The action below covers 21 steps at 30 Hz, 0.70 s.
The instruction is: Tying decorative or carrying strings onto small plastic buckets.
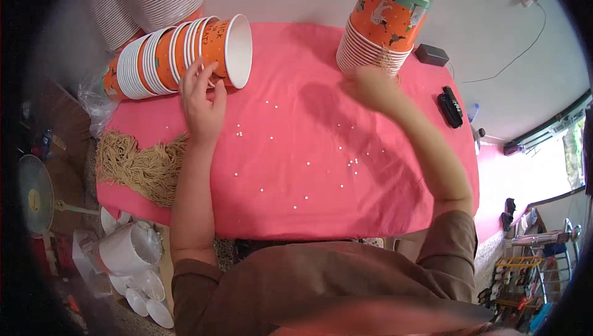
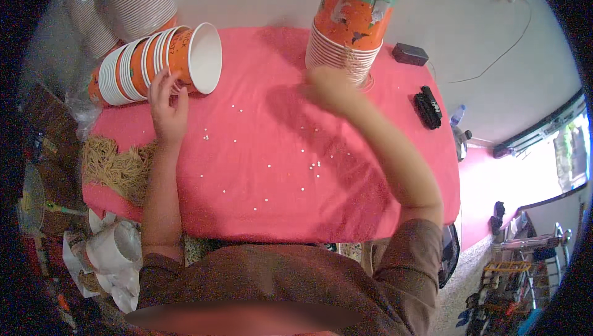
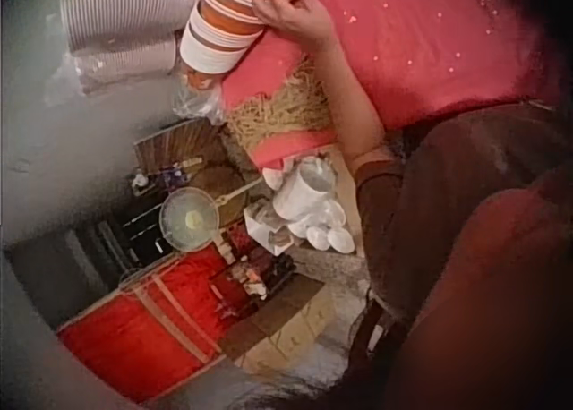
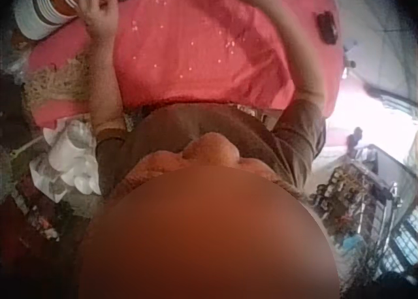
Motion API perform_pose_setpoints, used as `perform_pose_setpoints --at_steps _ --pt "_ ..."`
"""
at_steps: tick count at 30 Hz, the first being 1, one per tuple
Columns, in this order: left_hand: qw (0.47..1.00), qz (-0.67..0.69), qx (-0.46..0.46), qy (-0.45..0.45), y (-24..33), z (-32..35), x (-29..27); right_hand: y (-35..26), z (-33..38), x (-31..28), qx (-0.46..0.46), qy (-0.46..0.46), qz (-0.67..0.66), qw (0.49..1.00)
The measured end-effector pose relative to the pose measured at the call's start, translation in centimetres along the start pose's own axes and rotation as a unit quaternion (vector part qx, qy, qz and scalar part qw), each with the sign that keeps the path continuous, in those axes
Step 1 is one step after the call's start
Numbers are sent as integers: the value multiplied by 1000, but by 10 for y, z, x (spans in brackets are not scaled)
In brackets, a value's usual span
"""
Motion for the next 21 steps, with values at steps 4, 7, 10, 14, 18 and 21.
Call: perform_pose_setpoints --at_steps 4,7,10,14,18,21 --pt "988 -135 -26 -74 -23 9 20 -101 -41 30 -212 188 -133 950" --pt "981 -152 -31 -112 -18 11 24 -154 -85 37 -247 167 -318 900" --pt "987 -127 -17 -102 -19 9 34 -172 -143 63 -254 189 -420 850" --pt "982 -141 -49 -115 -24 17 34 -175 -143 71 -229 212 -487 816" --pt "987 -121 -38 -102 -20 13 29 -153 -118 59 -221 202 -397 868" --pt "995 -53 -47 -74 -25 15 18 -136 -76 42 -196 162 -305 918"
Point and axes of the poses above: each hand's wrist, its own z-axis away from the middle knuckle, its own x-axis out of the palm, y = z × x, the point moved 5 cm from there along -z, towards the middle knuckle, and after that the axes turned 6 degrees about -y, right-handed, at the moved point
